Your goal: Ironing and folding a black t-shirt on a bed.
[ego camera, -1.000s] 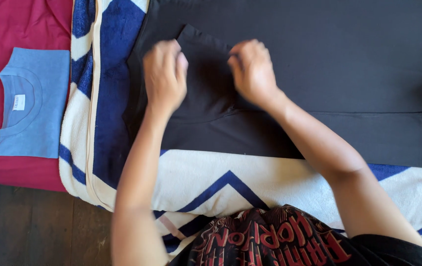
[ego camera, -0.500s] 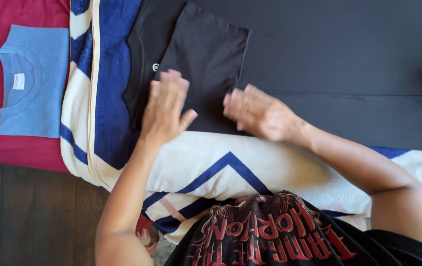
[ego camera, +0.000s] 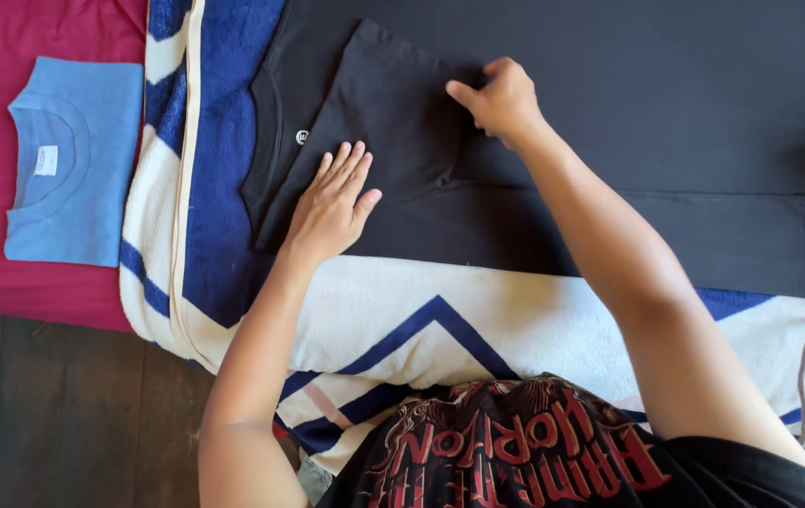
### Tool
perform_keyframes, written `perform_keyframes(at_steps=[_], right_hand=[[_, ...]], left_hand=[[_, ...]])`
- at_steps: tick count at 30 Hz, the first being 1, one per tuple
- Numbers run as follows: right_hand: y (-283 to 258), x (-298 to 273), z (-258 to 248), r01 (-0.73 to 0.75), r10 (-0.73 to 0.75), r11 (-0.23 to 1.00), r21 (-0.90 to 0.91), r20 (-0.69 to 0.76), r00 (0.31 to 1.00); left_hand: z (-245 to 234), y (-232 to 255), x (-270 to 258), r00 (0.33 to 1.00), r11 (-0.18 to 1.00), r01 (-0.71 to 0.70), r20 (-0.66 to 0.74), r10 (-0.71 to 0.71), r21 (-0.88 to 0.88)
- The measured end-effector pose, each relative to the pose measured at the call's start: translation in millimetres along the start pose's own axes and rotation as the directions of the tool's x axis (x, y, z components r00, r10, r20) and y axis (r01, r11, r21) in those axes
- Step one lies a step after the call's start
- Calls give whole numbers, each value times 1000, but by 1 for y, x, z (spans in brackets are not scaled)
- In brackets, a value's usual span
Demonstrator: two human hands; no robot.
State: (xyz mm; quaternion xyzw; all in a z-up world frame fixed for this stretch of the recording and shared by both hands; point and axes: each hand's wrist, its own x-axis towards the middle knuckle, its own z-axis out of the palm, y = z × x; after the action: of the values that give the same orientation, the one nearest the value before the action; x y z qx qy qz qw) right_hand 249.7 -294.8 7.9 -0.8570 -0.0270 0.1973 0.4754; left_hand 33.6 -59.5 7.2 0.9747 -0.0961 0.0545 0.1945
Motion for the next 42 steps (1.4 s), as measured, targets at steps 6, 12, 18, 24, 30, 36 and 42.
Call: perform_keyframes(at_steps=[6,12,18,24,30,36,42], right_hand=[[31,33,19,331,-331,943,1,-70,941],[23,17,13,382,-389,921,-72,-208,898],[35,9,15,201,-197,977,-72,67,978],[28,1,32,44,-110,830,555,86,990],[53,17,39,584,-548,768,263,-202,812],[33,5,21,194,-195,904,380,-36,980],[36,1,28,268,-274,962,-56,-214,938]], left_hand=[[6,-1,-1,993,994,30,-114,-18,103],[9,9,28,999,991,43,-27,-39,126],[14,-19,35,991,999,12,-133,-18,-41],[7,-15,37,991,995,50,-119,-60,-89],[12,-24,38,995,999,42,-89,-43,-14],[13,-27,48,997,996,-39,-55,44,85],[31,-46,79,995,975,8,-103,15,224]])
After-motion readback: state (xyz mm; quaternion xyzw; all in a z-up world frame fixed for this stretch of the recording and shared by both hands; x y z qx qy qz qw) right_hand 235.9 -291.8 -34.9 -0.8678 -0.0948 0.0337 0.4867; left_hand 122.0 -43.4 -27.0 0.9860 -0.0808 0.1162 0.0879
